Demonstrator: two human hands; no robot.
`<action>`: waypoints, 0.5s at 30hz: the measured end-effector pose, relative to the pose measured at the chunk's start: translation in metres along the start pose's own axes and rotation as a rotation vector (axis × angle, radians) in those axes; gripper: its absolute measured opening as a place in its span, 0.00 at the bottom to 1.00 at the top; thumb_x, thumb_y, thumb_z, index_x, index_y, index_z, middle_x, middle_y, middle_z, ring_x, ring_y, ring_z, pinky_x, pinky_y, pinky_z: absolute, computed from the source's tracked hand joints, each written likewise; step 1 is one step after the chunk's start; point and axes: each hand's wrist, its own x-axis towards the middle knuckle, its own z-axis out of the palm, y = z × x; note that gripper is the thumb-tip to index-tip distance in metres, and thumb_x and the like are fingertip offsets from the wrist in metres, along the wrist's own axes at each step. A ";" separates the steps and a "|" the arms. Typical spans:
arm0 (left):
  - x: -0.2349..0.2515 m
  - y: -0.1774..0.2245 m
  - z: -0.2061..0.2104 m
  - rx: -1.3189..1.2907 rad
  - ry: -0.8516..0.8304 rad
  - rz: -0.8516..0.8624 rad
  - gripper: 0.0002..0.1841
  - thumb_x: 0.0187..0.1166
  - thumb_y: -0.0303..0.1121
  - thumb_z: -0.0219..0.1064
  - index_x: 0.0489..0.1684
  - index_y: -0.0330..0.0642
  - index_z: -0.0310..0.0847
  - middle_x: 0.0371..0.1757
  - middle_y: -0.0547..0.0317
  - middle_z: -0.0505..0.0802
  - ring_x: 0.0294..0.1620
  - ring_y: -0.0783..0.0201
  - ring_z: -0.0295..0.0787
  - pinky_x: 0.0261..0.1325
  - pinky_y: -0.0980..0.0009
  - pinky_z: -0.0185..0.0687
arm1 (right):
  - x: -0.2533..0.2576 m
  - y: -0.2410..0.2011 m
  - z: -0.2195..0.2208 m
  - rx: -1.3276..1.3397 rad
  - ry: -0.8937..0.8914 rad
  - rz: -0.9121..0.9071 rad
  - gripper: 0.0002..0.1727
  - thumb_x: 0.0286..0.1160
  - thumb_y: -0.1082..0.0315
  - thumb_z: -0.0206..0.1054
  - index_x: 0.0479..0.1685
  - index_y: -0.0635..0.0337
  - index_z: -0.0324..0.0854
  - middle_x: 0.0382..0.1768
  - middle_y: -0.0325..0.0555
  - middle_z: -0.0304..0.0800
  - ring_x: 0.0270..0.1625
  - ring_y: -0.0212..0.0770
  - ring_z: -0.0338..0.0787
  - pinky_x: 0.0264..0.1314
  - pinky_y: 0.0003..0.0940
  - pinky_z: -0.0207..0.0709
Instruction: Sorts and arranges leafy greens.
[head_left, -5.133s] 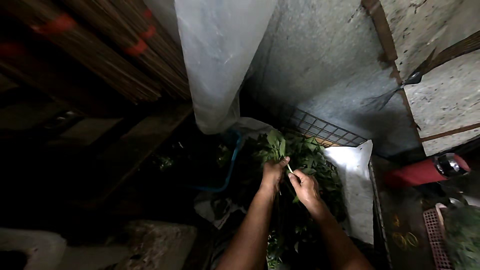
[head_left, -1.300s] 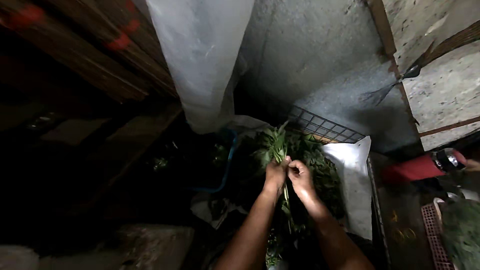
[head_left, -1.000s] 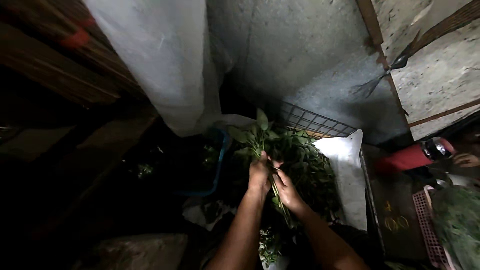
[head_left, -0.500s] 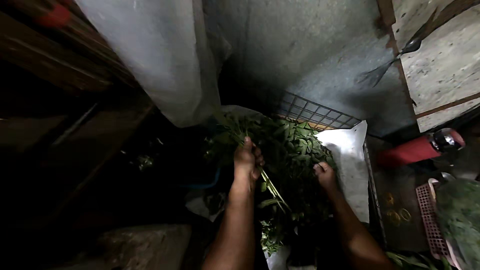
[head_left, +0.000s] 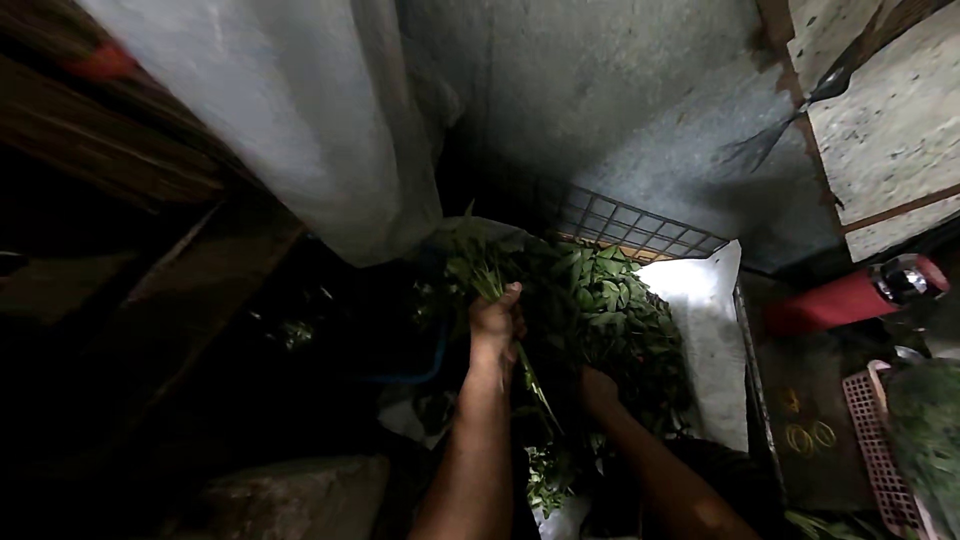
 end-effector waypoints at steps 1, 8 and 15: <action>-0.001 0.000 0.000 -0.007 0.001 0.001 0.09 0.85 0.38 0.67 0.35 0.48 0.75 0.12 0.70 0.67 0.08 0.75 0.60 0.11 0.79 0.62 | -0.001 0.006 -0.009 0.073 -0.018 0.005 0.28 0.83 0.51 0.61 0.78 0.56 0.76 0.69 0.58 0.86 0.71 0.60 0.86 0.71 0.64 0.77; -0.005 0.001 0.000 -0.011 0.003 0.007 0.07 0.85 0.37 0.67 0.42 0.45 0.79 0.14 0.68 0.71 0.09 0.74 0.64 0.13 0.79 0.65 | -0.042 0.044 -0.066 0.113 0.512 -0.245 0.19 0.90 0.58 0.55 0.66 0.61 0.80 0.58 0.57 0.91 0.62 0.55 0.91 0.66 0.55 0.82; -0.005 -0.005 0.000 -0.048 -0.012 0.069 0.06 0.85 0.34 0.67 0.44 0.42 0.81 0.14 0.65 0.74 0.08 0.73 0.64 0.12 0.79 0.65 | -0.044 0.072 -0.065 0.295 0.733 -0.351 0.26 0.87 0.60 0.59 0.81 0.58 0.72 0.41 0.55 0.93 0.42 0.54 0.93 0.52 0.57 0.85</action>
